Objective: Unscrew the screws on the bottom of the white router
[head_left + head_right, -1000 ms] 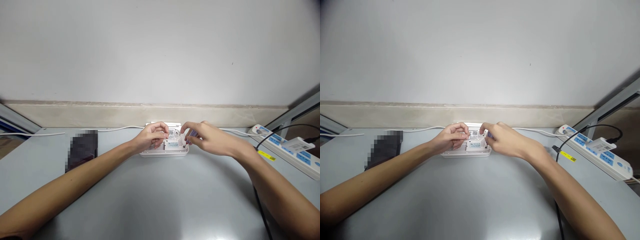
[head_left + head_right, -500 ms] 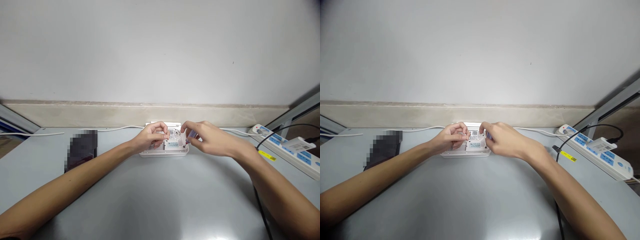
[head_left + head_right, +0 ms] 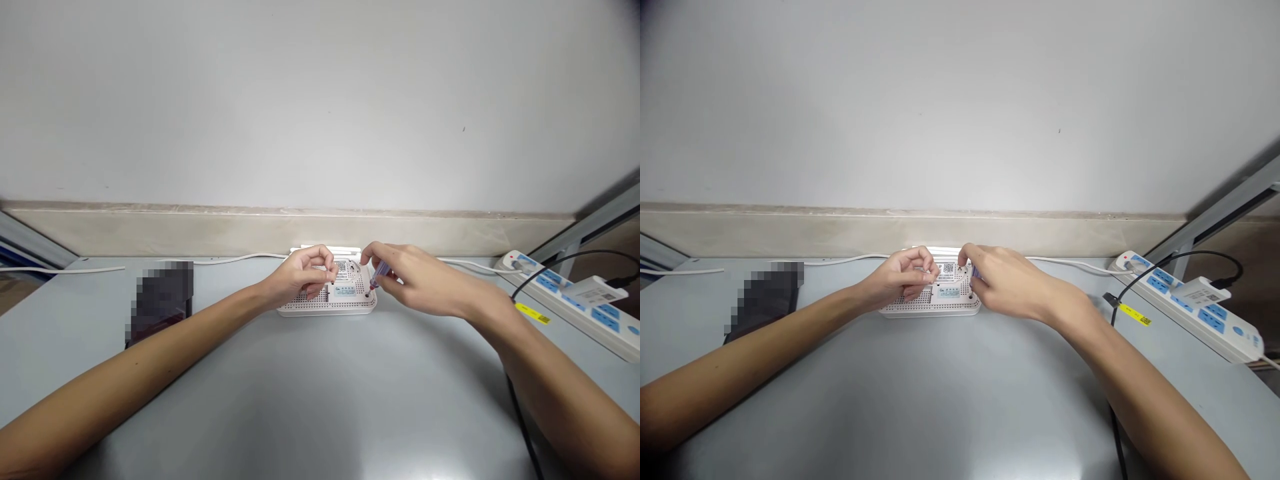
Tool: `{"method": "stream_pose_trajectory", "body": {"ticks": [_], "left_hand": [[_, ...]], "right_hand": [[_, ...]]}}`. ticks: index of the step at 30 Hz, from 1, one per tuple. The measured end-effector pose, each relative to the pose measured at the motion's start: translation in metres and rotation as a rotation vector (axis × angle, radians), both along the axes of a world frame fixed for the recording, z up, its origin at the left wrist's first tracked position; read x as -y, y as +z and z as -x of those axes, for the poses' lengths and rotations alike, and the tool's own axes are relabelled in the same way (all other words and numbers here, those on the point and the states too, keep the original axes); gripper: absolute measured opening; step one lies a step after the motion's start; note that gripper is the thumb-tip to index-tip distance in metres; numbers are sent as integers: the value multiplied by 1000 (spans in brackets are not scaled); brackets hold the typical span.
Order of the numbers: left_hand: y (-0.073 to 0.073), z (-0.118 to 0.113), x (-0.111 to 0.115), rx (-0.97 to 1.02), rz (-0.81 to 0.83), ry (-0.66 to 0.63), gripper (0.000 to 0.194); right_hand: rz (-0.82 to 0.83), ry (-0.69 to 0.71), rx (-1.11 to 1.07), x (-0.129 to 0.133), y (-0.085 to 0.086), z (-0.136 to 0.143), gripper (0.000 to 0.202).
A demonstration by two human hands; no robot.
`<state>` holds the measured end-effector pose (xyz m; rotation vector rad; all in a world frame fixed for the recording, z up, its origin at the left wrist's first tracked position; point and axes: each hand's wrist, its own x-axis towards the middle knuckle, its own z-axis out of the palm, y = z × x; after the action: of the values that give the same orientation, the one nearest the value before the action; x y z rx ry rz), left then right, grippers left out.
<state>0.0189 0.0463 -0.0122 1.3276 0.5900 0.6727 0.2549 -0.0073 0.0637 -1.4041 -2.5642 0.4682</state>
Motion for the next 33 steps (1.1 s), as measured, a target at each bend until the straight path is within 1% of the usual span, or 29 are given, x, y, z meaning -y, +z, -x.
{"method": "stream_pose_trajectory", "body": {"ticks": [4,7,16,27,33], "left_hand": [[1,0,0,-33,-30,6,19],[2,0,0,-33,-43,-3,20],[2,1,1,-40,-27,-5,23],[4,0,1,-43,-29,7,22],[2,0,1,-53,-27,10,25]], "right_hand": [[8,-12,8,-1,0,0,21],[11,-11,7,-3,0,0,22],[10,-3,-11,-5,-1,0,27],[24,-18,-29,-3,2,1,26],[17,-12,-46,-4,1,1,26]]}}
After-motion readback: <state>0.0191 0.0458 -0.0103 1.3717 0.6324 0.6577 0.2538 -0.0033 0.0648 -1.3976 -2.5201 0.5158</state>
